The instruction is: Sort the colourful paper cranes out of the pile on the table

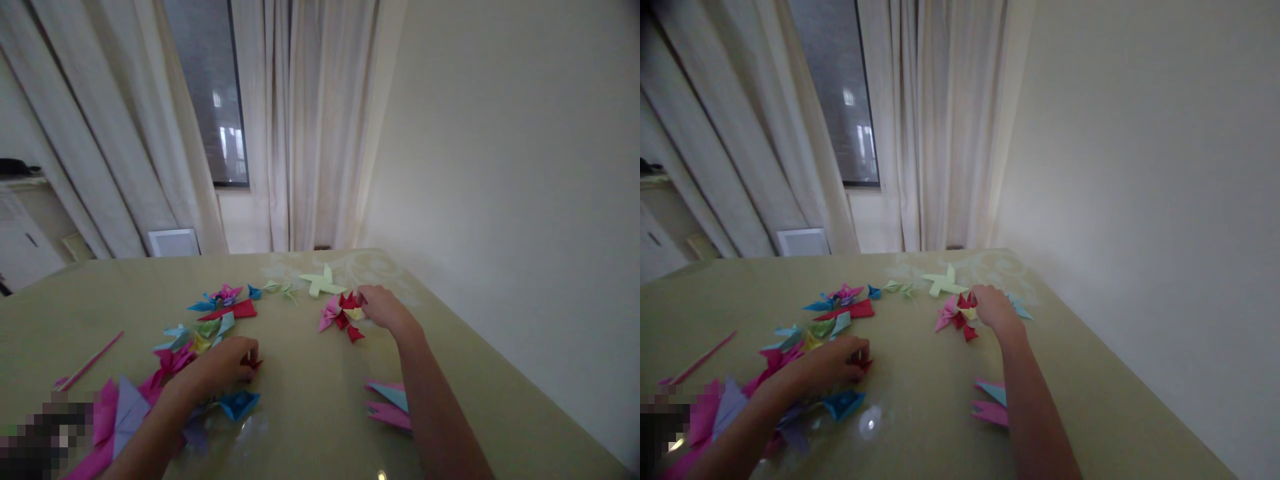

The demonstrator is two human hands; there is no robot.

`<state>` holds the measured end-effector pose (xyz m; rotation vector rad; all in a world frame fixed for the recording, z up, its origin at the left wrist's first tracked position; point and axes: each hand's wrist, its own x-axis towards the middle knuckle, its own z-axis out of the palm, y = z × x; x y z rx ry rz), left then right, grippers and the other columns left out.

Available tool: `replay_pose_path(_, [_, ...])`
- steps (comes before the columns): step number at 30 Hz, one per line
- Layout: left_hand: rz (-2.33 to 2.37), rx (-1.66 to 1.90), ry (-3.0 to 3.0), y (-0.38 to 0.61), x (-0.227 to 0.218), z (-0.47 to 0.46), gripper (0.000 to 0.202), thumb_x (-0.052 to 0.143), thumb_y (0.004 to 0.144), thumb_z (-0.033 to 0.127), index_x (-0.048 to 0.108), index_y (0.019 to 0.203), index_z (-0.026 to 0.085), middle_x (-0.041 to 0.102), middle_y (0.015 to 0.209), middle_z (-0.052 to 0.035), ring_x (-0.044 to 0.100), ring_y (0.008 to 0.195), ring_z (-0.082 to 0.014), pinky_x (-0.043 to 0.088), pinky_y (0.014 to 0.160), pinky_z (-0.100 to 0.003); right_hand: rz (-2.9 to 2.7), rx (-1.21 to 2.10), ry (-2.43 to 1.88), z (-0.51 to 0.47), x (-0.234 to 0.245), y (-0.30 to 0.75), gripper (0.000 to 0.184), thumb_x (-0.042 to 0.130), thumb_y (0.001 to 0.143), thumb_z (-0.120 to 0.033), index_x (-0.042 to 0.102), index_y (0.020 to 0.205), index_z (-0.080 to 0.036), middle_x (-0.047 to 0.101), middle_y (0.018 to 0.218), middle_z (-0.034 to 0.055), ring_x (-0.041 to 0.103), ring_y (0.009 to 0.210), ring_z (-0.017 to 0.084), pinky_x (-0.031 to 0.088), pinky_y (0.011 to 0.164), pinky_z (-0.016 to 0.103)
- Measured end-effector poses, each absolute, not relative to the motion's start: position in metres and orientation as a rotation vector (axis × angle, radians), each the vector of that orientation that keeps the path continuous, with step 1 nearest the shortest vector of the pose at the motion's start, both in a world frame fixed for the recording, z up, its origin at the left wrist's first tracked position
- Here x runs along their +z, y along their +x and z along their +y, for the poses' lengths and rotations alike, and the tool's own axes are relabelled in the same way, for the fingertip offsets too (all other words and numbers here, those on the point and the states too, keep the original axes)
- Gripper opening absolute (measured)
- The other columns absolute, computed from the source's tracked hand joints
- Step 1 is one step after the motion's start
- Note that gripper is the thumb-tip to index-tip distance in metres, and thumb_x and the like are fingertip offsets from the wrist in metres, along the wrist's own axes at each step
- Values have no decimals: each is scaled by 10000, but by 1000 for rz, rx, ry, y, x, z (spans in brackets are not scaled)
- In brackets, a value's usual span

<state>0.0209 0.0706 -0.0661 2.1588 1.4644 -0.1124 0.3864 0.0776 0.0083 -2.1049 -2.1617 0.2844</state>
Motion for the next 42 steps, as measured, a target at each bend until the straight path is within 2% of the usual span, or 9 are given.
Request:
replay_pose_path(10, [1431, -66, 2158, 26, -61, 68, 228, 630, 747, 316, 678, 939, 201, 752, 1047, -97, 706, 990, -292, 497, 834, -353, -2412, 511, -2009, 95, -22, 366, 311, 753, 865, -206, 823, 1164, -256, 823, 1163, 50, 756, 1057, 219, 498, 800, 243])
replay_pose_path(15, [1418, -71, 2123, 25, -59, 66, 228, 641, 753, 278, 700, 963, 211, 758, 1029, -77, 710, 991, -283, 499, 830, -343, -2430, 494, -2046, 94, -23, 362, 246, 765, 825, -171, 860, 1024, -279, 841, 1037, 27, 767, 991, 218, 492, 763, 241])
replay_pose_path(18, [1396, -47, 2137, 26, -56, 66, 225, 625, 776, 261, 712, 975, 207, 768, 1028, -84, 715, 994, -282, 507, 851, -354, -2420, 451, -2080, 91, -18, 361, 244, 750, 839, -185, 854, 1042, -271, 835, 1054, 38, 763, 995, 220, 480, 746, 246])
replay_pose_path(22, [1270, 165, 2135, 32, -50, 65, 183, 592, 839, 303, 690, 963, 212, 783, 997, -75, 729, 947, -262, 532, 845, -358, -2432, 451, -2108, 87, -14, 356, 263, 794, 803, -207, 849, 1046, -293, 830, 1058, 33, 762, 980, 216, 478, 753, 246])
replay_pose_path(26, [1198, 421, 2066, 36, -46, 63, 205, 595, 894, 390, 628, 1009, 224, 788, 998, -62, 747, 905, -240, 561, 820, -351, -2422, 402, -2164, 82, -8, 352, 158, 777, 812, -191, 853, 944, -234, 829, 975, 85, 771, 931, 249, 474, 723, 267])
replay_pose_path(31, [1220, 462, 2091, 36, -46, 62, 242, 609, 903, 394, 608, 1082, 230, 776, 992, -58, 739, 872, -243, 560, 770, -351, -2393, 283, -2115, 78, -1, 349, 290, 636, 913, -156, 811, 1124, -252, 805, 1169, 104, 749, 1079, 258, 474, 784, 284])
replay_pose_path(34, [1188, 492, 2133, 36, -49, 63, 217, 599, 909, 375, 611, 1070, 231, 755, 993, -56, 725, 865, -232, 558, 775, -350, -2412, 335, -2125, 81, -6, 350, 342, 624, 898, -93, 819, 1118, -268, 807, 1189, 91, 752, 1096, 243, 473, 797, 270])
replay_pose_path(39, [1193, 479, 2175, 37, -46, 64, 180, 569, 933, 379, 607, 1027, 230, 742, 951, -47, 704, 845, -225, 539, 769, -348, -2412, 401, -2177, 86, -13, 358, 287, 638, 912, -70, 834, 1053, -226, 819, 1121, 111, 763, 1073, 255, 504, 836, 291])
replay_pose_path(42, [1202, 456, 2185, 38, -41, 62, 180, 557, 948, 385, 601, 1025, 229, 745, 935, -42, 699, 842, -220, 531, 776, -344, -2415, 404, -2167, 87, -13, 360, 201, 639, 1004, -173, 782, 1141, -204, 782, 1204, 96, 732, 1126, 250, 549, 931, 371])
